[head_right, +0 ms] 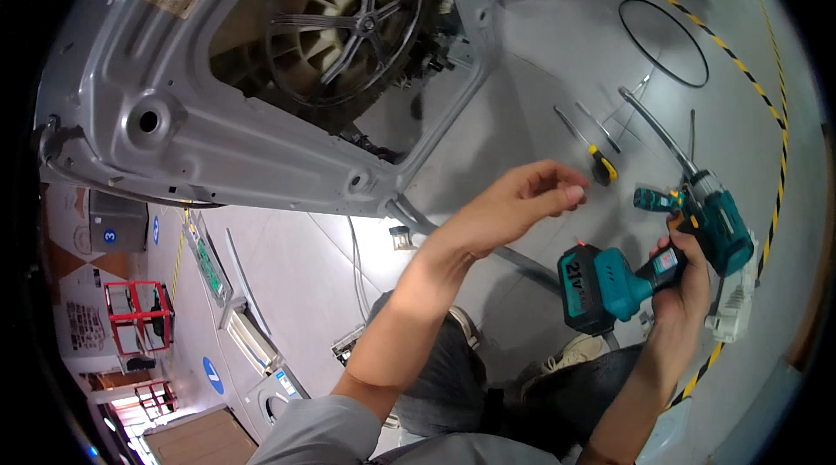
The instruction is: The person places a metal pulley onto the rear of a washing machine drum, inserts a bolt by hand, and tightens it using a power tool. The person then fits a drive belt around the pulley and motor spindle, with assistance from another person who holds the belt in place while the pulley is rotated.
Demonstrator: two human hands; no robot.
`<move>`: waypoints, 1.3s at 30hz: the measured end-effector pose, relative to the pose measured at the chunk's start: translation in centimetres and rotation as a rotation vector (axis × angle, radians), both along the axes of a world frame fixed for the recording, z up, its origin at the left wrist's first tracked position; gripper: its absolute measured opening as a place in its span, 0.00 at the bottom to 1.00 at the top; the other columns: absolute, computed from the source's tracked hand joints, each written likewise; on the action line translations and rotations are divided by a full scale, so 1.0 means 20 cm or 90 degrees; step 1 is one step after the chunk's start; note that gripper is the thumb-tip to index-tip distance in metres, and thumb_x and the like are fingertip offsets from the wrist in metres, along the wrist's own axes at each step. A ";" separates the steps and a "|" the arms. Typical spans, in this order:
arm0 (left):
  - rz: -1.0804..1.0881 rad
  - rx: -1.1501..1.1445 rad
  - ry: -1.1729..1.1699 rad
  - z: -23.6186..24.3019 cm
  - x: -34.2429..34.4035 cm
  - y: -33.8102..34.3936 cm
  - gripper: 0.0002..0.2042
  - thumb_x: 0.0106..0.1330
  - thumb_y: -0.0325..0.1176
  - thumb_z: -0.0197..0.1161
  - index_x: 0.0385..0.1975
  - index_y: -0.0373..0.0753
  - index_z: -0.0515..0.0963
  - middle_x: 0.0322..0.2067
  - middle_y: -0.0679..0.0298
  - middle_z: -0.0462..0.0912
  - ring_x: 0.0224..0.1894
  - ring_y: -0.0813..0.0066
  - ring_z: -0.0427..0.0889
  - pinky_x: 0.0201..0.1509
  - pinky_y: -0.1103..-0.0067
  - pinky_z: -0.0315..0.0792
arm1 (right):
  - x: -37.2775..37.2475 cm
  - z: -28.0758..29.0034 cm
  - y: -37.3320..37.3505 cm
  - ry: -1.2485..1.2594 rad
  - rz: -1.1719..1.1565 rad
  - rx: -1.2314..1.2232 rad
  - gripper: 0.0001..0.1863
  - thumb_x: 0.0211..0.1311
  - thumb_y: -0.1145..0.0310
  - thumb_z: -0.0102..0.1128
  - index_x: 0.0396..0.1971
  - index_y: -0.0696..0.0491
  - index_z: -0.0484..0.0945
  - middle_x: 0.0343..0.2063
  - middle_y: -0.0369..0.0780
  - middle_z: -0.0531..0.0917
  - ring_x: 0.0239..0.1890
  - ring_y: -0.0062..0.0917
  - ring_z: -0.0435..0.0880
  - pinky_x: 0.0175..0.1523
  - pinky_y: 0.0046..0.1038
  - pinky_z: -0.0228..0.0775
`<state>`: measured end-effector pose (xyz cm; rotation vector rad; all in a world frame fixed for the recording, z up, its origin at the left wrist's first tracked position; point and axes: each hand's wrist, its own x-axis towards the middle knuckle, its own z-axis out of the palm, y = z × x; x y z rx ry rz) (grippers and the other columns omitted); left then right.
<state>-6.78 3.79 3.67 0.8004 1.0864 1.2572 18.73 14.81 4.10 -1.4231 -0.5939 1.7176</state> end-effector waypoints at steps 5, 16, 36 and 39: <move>0.006 -0.030 0.029 0.04 0.00 -0.01 0.18 0.72 0.43 0.62 0.52 0.38 0.77 0.46 0.66 0.83 0.51 0.79 0.78 0.56 0.79 0.69 | -0.05 0.02 -0.04 0.020 0.037 -0.020 0.18 0.52 0.76 0.66 0.46 0.62 0.80 0.25 0.39 0.82 0.28 0.24 0.81 0.39 0.24 0.78; 0.003 -0.054 0.044 0.06 0.01 -0.01 0.18 0.73 0.44 0.61 0.53 0.38 0.78 0.46 0.63 0.83 0.52 0.76 0.79 0.58 0.77 0.69 | -0.05 0.01 -0.03 0.058 0.039 -0.041 0.18 0.57 0.76 0.65 0.48 0.62 0.80 0.27 0.37 0.83 0.30 0.22 0.82 0.41 0.24 0.79; 0.134 0.004 -0.069 0.11 -0.04 0.04 0.19 0.73 0.40 0.56 0.54 0.30 0.76 0.46 0.53 0.84 0.52 0.63 0.82 0.60 0.70 0.72 | 0.29 0.15 0.19 0.069 -0.076 0.028 0.12 0.54 0.82 0.61 0.40 0.64 0.78 0.33 0.44 0.83 0.30 0.29 0.83 0.40 0.32 0.80; 0.153 -0.005 -0.096 0.10 -0.06 0.04 0.17 0.74 0.39 0.55 0.53 0.32 0.76 0.47 0.53 0.84 0.52 0.63 0.82 0.60 0.71 0.71 | 0.44 0.14 0.25 0.029 -0.129 0.053 0.14 0.53 0.83 0.59 0.41 0.63 0.76 0.32 0.43 0.82 0.30 0.29 0.83 0.39 0.32 0.79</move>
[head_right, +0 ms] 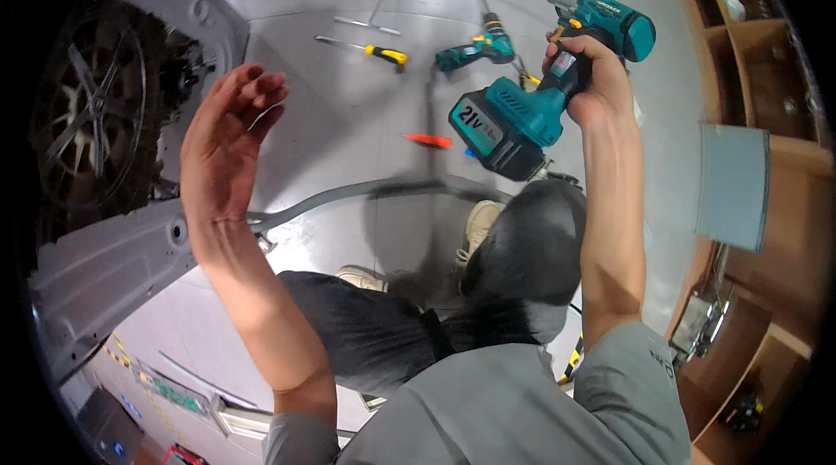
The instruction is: The person places a metal pulley onto the rear of a washing machine drum, inserts a bolt by hand, and tightens it using a power tool. The person then fits a drive belt around the pulley and motor spindle, with assistance from another person who holds the belt in place while the pulley is rotated.
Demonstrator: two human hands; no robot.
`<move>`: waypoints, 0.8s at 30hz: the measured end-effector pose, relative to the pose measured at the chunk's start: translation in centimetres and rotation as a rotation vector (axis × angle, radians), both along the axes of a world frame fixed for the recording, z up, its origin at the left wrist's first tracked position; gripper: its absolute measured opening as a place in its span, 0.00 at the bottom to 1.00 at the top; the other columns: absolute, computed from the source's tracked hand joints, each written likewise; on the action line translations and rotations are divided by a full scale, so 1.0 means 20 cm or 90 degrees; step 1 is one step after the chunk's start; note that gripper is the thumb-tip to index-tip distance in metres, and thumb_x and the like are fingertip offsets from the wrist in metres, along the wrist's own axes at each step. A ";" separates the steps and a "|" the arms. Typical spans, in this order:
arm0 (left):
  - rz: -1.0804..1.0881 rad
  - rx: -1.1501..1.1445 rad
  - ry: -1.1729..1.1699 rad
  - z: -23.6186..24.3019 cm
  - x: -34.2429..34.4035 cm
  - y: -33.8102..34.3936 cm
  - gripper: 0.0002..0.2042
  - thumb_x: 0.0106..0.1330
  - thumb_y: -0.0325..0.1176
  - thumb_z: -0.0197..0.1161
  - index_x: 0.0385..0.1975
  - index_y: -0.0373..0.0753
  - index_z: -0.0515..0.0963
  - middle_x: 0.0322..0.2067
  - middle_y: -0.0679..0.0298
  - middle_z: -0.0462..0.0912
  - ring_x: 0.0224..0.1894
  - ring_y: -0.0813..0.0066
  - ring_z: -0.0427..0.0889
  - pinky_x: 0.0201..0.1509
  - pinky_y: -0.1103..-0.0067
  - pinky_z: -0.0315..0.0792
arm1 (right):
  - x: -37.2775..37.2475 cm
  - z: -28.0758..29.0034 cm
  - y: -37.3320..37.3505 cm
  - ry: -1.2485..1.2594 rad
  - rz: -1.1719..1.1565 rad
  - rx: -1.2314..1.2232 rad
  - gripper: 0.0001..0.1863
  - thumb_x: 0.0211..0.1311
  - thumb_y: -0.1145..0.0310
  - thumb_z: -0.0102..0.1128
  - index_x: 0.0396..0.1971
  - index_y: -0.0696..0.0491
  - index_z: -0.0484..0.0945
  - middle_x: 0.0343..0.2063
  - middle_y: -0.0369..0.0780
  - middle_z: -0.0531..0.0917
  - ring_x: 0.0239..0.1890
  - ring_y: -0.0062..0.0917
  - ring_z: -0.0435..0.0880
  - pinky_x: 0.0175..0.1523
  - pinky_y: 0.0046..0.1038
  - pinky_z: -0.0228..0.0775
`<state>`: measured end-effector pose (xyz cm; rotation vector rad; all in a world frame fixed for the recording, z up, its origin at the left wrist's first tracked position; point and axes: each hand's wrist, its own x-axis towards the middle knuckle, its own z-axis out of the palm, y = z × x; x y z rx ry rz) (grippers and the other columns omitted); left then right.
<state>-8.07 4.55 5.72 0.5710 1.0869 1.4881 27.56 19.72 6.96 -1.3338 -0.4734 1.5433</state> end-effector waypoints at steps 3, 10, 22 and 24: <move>-0.013 0.012 0.027 0.02 0.01 -0.03 0.17 0.74 0.39 0.55 0.52 0.33 0.77 0.46 0.55 0.83 0.51 0.64 0.82 0.60 0.70 0.70 | 0.34 -0.16 0.09 0.020 -0.021 -0.004 0.13 0.54 0.80 0.57 0.42 0.63 0.76 0.31 0.43 0.82 0.30 0.30 0.83 0.39 0.32 0.79; -0.055 -0.043 0.049 0.00 0.01 -0.18 0.13 0.75 0.36 0.54 0.49 0.33 0.77 0.44 0.57 0.83 0.49 0.66 0.82 0.57 0.71 0.72 | 0.86 -0.70 0.11 0.059 -0.200 -0.020 0.11 0.53 0.78 0.55 0.38 0.61 0.75 0.30 0.44 0.80 0.30 0.32 0.81 0.39 0.35 0.78; -0.116 -0.029 0.086 -0.08 0.16 -0.16 0.19 0.76 0.40 0.53 0.52 0.27 0.71 0.45 0.47 0.81 0.46 0.66 0.82 0.55 0.74 0.75 | 1.16 -1.37 0.12 0.212 -0.215 0.044 0.21 0.53 0.77 0.55 0.49 0.64 0.73 0.38 0.45 0.82 0.34 0.32 0.82 0.45 0.36 0.77; -0.123 -0.009 0.073 -0.09 0.22 -0.13 0.24 0.75 0.48 0.55 0.53 0.27 0.71 0.45 0.45 0.81 0.47 0.63 0.82 0.55 0.72 0.75 | 1.17 -1.41 0.17 0.229 -0.205 0.044 0.19 0.51 0.76 0.55 0.46 0.62 0.75 0.37 0.45 0.82 0.34 0.33 0.81 0.43 0.36 0.78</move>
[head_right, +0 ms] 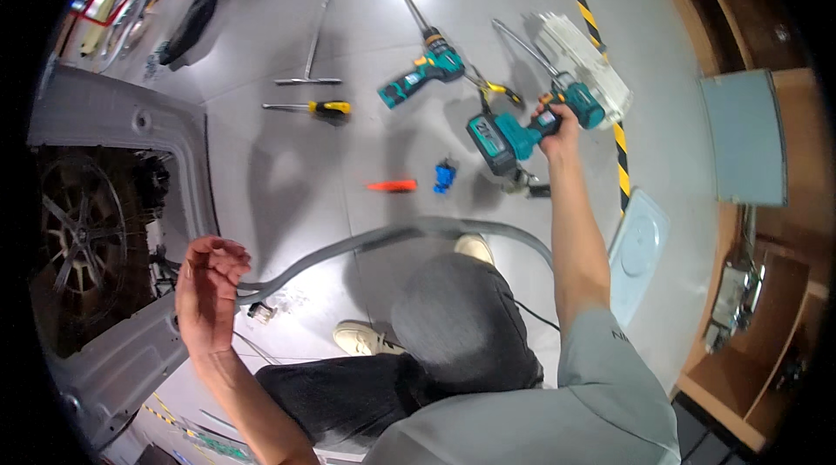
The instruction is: The person places a metal pulley onto the rear of a washing machine drum, inserts a bolt by hand, and tightens it using a power tool. The person then fits a drive belt around the pulley and motor spindle, with assistance from another person who holds the belt in place while the pulley is rotated.
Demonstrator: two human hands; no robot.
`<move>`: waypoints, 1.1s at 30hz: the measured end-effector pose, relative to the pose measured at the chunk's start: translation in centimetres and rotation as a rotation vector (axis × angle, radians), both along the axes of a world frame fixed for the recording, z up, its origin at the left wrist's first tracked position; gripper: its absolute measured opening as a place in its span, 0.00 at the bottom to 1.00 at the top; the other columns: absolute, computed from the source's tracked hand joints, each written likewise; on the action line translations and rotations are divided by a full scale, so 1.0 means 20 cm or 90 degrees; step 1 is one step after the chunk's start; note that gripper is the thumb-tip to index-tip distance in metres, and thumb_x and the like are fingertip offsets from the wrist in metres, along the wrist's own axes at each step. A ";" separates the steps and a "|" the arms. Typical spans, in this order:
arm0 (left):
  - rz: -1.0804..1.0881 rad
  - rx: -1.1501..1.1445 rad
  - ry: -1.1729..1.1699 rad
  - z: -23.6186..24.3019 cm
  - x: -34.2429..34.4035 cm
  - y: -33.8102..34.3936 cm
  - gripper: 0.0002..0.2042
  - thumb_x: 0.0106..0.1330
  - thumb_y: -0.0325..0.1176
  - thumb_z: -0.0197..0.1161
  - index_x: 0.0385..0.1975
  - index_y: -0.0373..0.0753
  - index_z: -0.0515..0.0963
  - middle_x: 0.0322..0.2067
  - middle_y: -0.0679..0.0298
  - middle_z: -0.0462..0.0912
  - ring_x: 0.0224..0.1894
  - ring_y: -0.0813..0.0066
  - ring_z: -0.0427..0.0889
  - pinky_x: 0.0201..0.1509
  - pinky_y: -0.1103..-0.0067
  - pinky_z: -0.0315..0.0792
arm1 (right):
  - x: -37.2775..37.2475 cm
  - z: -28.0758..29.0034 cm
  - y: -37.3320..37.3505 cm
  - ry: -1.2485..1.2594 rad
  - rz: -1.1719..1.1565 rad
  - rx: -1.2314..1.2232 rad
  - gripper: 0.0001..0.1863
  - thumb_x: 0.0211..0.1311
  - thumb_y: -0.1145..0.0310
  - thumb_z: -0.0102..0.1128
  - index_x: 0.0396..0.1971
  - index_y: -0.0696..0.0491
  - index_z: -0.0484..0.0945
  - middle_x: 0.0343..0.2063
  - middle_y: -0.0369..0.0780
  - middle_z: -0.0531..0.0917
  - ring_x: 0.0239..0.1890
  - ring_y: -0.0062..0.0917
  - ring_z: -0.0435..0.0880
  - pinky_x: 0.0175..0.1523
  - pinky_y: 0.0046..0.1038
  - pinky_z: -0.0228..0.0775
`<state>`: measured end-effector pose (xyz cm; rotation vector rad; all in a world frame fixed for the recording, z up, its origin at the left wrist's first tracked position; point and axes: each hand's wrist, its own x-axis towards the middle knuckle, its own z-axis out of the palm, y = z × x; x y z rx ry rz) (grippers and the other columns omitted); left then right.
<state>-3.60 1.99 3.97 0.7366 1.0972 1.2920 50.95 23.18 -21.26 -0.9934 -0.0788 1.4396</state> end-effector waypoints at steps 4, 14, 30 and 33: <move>-0.049 0.074 -0.151 0.05 0.07 0.02 0.35 0.70 0.65 0.49 0.52 0.30 0.69 0.50 0.43 0.76 0.51 0.50 0.77 0.56 0.60 0.70 | -0.04 -0.13 0.18 0.027 0.036 -0.033 0.18 0.54 0.76 0.54 0.47 0.62 0.75 0.36 0.46 0.82 0.36 0.36 0.82 0.45 0.38 0.78; -0.142 0.443 -0.401 0.32 0.20 -0.08 0.38 0.68 0.72 0.42 0.57 0.39 0.65 0.63 0.30 0.65 0.70 0.27 0.58 0.68 0.36 0.46 | 0.52 -0.63 0.59 -0.055 0.141 -0.154 0.12 0.62 0.70 0.56 0.44 0.53 0.81 0.44 0.40 0.85 0.49 0.38 0.82 0.58 0.44 0.74; -0.293 0.252 -0.275 0.35 0.29 -0.09 0.55 0.53 0.78 0.57 0.64 0.26 0.66 0.61 0.45 0.71 0.66 0.57 0.69 0.69 0.65 0.60 | 0.57 -0.41 0.53 -0.315 0.027 -0.230 0.14 0.69 0.63 0.54 0.46 0.56 0.78 0.44 0.41 0.83 0.46 0.28 0.81 0.53 0.31 0.71; -0.242 0.030 -0.007 0.44 0.25 -0.12 0.41 0.64 0.64 0.59 0.60 0.28 0.70 0.56 0.49 0.76 0.60 0.59 0.74 0.64 0.67 0.66 | -0.01 -0.05 0.50 -0.362 0.106 0.021 0.12 0.70 0.67 0.57 0.48 0.56 0.78 0.41 0.38 0.82 0.43 0.23 0.79 0.50 0.30 0.71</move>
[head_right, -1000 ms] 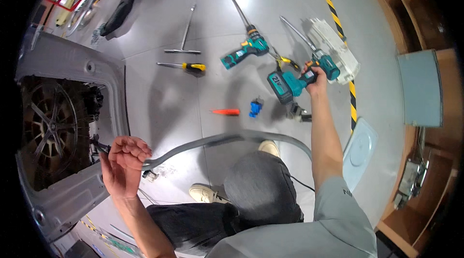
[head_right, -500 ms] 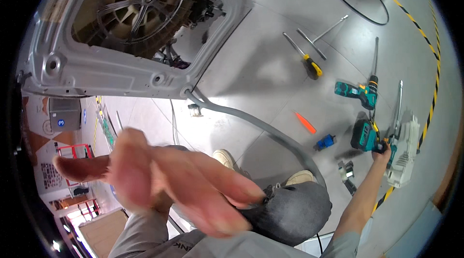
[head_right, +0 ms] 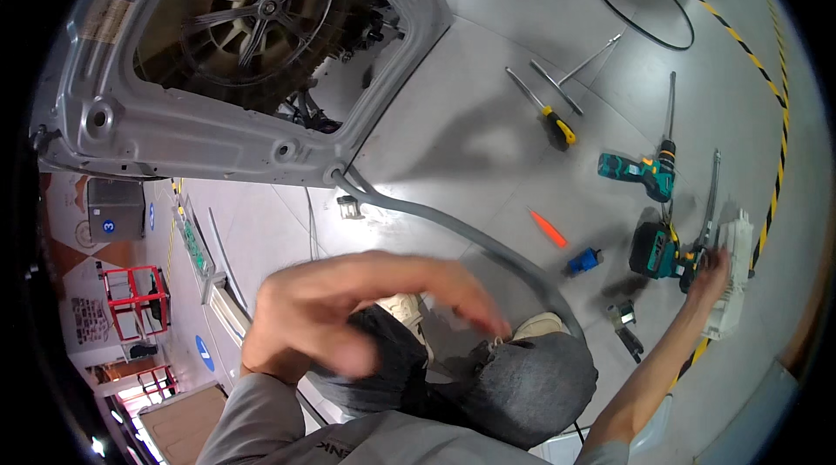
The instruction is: The person places a metal pulley onto the rear of a washing machine drum, inserts a bolt by hand, and tightens it using a power tool. The person then fits a drive belt around the pulley and motor spindle, with assistance from another person who holds the belt in place while the pulley is rotated.
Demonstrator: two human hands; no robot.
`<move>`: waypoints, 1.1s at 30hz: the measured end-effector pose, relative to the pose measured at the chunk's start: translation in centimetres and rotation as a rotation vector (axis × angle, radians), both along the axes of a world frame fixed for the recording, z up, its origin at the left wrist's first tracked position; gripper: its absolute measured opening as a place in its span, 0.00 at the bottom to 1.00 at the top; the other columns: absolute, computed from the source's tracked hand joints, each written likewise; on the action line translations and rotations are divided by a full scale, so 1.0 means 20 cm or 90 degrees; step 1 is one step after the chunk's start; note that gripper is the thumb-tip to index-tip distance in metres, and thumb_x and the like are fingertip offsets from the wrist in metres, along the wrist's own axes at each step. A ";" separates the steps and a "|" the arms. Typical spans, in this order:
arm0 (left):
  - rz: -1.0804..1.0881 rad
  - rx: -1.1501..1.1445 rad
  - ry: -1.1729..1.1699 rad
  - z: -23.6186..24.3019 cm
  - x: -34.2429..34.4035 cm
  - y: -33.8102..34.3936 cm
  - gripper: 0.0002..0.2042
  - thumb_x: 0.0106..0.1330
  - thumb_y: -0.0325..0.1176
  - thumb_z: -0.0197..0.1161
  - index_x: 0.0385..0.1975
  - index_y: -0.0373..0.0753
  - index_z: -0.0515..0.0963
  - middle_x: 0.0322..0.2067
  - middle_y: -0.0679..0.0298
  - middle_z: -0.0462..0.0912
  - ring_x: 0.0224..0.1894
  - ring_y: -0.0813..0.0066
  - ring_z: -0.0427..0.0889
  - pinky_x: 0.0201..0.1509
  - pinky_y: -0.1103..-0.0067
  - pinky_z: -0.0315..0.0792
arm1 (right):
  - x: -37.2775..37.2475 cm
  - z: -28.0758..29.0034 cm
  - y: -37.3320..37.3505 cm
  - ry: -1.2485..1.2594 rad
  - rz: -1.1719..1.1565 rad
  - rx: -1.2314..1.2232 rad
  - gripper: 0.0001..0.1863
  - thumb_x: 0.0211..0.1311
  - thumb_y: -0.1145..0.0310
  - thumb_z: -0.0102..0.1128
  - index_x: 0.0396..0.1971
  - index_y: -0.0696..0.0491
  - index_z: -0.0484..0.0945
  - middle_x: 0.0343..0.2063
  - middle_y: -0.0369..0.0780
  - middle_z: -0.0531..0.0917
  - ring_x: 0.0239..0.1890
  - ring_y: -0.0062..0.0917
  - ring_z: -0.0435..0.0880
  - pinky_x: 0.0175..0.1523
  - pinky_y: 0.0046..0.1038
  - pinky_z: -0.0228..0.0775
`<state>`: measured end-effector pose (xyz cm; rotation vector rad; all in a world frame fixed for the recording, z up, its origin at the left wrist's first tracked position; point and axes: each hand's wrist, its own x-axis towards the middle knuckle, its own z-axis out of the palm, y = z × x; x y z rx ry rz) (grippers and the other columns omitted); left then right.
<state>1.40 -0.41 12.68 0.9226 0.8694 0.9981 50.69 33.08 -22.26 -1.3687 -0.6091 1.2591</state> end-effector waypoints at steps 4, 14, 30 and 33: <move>-0.043 0.039 0.369 -0.09 0.02 0.03 0.22 0.71 0.42 0.62 0.58 0.33 0.72 0.50 0.53 0.79 0.52 0.60 0.77 0.55 0.68 0.71 | -0.74 0.95 -0.24 -0.127 0.372 0.297 0.20 0.72 0.66 0.57 0.58 0.60 0.73 0.52 0.41 0.79 0.58 0.29 0.76 0.63 0.30 0.65; -0.085 0.127 0.552 -0.16 0.02 -0.15 0.22 0.71 0.45 0.60 0.54 0.34 0.71 0.46 0.49 0.77 0.50 0.48 0.76 0.55 0.62 0.70 | -1.63 1.95 -0.73 -0.066 0.970 0.985 0.75 0.36 0.37 0.81 0.74 0.62 0.39 0.61 0.52 0.66 0.42 0.29 0.79 0.44 0.28 0.73; -0.063 0.226 0.710 -0.24 -0.02 -0.21 0.21 0.70 0.43 0.58 0.52 0.31 0.72 0.43 0.47 0.76 0.48 0.49 0.77 0.53 0.64 0.70 | -1.69 1.89 -0.67 -0.120 0.607 0.914 0.53 0.47 0.50 0.76 0.66 0.61 0.56 0.51 0.48 0.75 0.41 0.28 0.81 0.45 0.27 0.73; -0.103 0.180 0.751 -0.19 -0.04 -0.26 0.24 0.72 0.44 0.57 0.57 0.30 0.70 0.51 0.44 0.75 0.55 0.47 0.75 0.60 0.63 0.69 | -1.72 1.83 -0.68 -0.073 0.579 0.892 0.49 0.48 0.53 0.75 0.65 0.61 0.59 0.49 0.47 0.76 0.41 0.27 0.81 0.45 0.26 0.74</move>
